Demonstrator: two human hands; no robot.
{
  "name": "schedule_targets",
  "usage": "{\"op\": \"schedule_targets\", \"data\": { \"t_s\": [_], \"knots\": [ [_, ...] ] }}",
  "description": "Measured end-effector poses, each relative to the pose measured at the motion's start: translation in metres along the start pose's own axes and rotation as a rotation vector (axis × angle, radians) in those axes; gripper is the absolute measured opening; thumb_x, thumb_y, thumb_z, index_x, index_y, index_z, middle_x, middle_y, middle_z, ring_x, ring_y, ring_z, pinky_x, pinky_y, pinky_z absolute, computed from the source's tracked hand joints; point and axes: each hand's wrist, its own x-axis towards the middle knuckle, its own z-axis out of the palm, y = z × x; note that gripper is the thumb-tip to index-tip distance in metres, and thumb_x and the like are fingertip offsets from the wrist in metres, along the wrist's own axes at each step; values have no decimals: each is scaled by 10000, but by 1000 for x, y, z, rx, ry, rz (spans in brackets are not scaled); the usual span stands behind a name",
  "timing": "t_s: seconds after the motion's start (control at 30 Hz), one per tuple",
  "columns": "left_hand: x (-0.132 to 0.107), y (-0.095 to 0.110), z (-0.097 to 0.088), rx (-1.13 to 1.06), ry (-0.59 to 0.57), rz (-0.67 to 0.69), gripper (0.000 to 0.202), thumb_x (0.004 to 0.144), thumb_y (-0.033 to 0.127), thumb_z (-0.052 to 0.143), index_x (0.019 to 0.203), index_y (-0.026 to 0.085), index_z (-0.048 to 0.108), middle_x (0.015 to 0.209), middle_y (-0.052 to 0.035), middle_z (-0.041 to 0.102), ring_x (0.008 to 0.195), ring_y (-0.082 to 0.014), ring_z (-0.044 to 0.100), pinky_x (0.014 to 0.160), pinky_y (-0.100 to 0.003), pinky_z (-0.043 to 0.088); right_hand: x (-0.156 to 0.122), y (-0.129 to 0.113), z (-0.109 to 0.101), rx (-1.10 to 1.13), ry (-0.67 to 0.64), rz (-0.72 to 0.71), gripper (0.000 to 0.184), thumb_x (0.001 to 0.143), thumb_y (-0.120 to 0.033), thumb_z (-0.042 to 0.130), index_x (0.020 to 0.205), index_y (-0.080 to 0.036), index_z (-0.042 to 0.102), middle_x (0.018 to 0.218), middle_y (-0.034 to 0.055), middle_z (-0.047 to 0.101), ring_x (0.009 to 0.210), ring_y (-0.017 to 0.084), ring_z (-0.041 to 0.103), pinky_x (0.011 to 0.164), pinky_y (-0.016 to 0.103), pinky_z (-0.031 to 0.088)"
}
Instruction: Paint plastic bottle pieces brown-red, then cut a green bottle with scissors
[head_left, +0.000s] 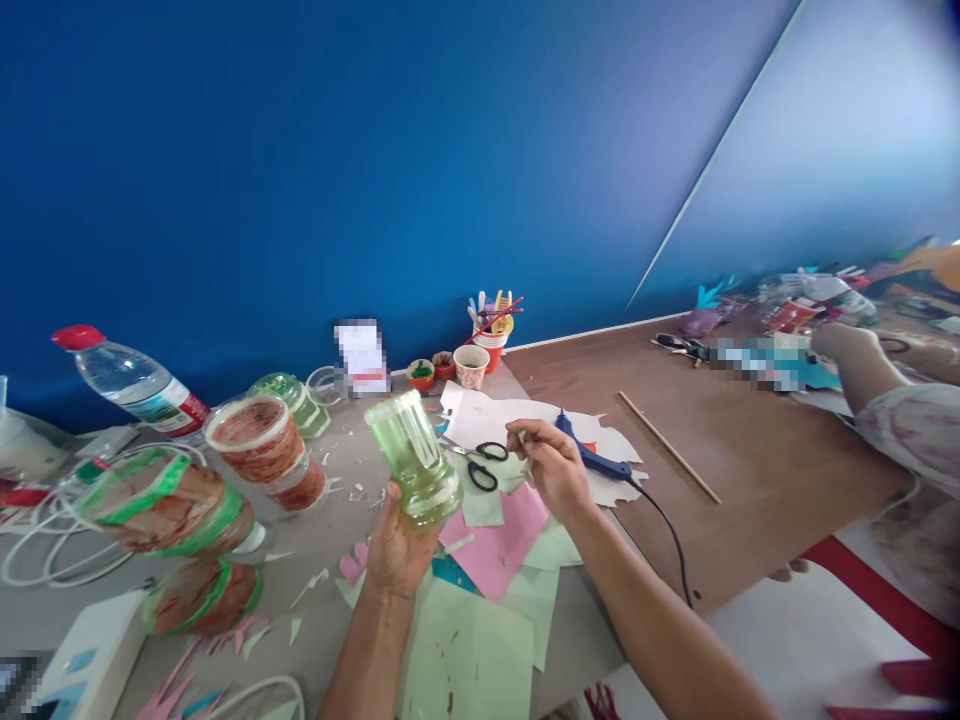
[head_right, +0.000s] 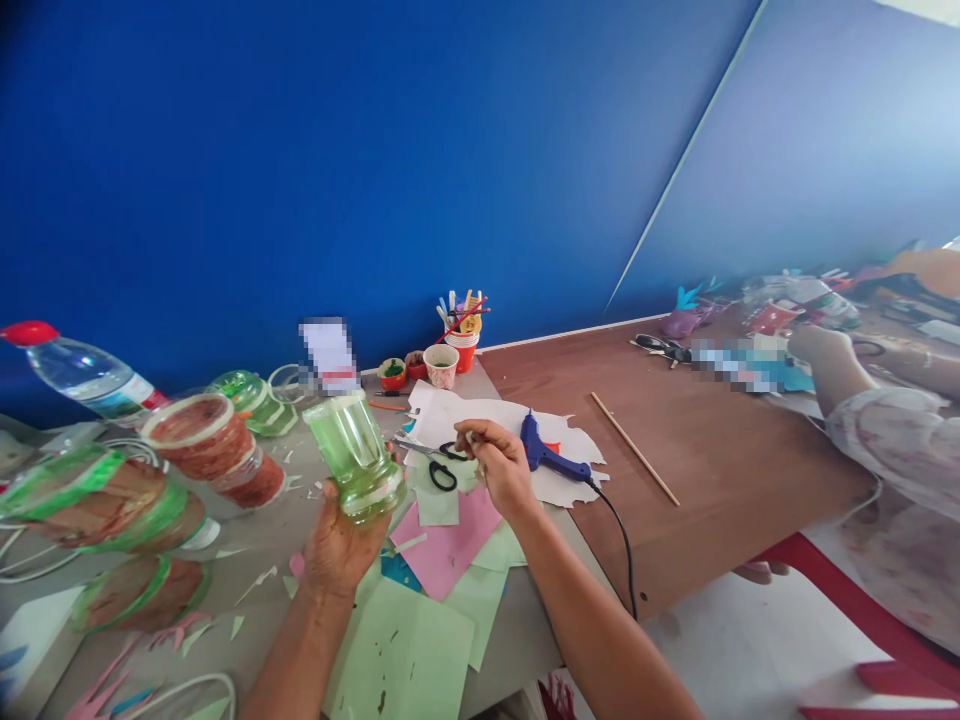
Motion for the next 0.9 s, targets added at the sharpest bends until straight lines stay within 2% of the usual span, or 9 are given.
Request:
{"op": "schedule_targets", "data": {
  "t_s": [0.1,0.17,0.3,0.4,0.53,0.63,0.7,0.8,0.9],
  "knots": [
    [1,-2,2,23,32,-18,467,786,470,738,1197,261,662,1121,-60,723,1026,-239,667,908,-386,510,-1,-7,0,132,-31,4,316,671,-331,665,915,-165,778,583,-3,542,570,144,457,555,299,340],
    [1,-3,3,21,46,-36,450,778,463,749,1166,251,671,1120,-54,720,1045,-237,659,921,-384,506,-1,-10,0,178,-26,14,369,716,-409,685,983,-166,755,516,-41,457,491,121,367,522,293,300],
    [3,-8,5,41,99,-42,426,723,455,799,1064,220,698,1028,-39,736,1005,-219,666,929,-370,501,-2,-10,3,232,-34,114,309,786,-400,674,995,-180,729,417,-97,333,408,91,228,491,279,265],
    [4,-10,5,74,127,-46,388,741,440,788,1039,207,700,992,-36,735,986,-209,669,940,-368,491,-6,-11,8,310,-94,130,182,718,-302,715,871,-204,728,462,-72,408,434,101,321,529,296,352],
    [6,-10,5,122,119,-59,400,760,461,764,1059,206,694,1017,-46,728,963,-200,671,917,-358,494,-16,-13,17,468,-200,159,148,602,-204,757,725,-229,678,799,13,602,644,141,533,678,336,481],
    [7,-10,4,124,108,-44,398,781,463,742,1090,220,684,1047,-43,726,980,-192,664,925,-357,488,-18,-11,20,523,-197,219,176,618,-127,749,667,-233,618,1021,40,630,908,199,619,834,365,518],
    [8,-10,4,118,110,-40,389,783,449,744,1093,223,683,1043,-36,729,986,-186,663,940,-354,482,-17,-8,19,546,-191,257,206,641,-92,746,664,-229,593,1066,37,642,953,194,634,861,358,527],
    [8,-9,5,120,145,-51,409,756,444,768,1079,206,686,1015,-41,735,977,-194,669,934,-354,488,-14,-4,16,575,-209,303,173,691,-122,752,742,-229,626,961,14,669,696,117,619,645,267,533],
    [8,-8,6,124,190,-67,419,730,440,790,1051,188,694,988,-52,742,948,-203,683,913,-354,502,-12,-1,16,594,-207,329,106,762,-233,740,845,-222,676,671,-38,599,425,58,409,436,203,405]
  ]
}}
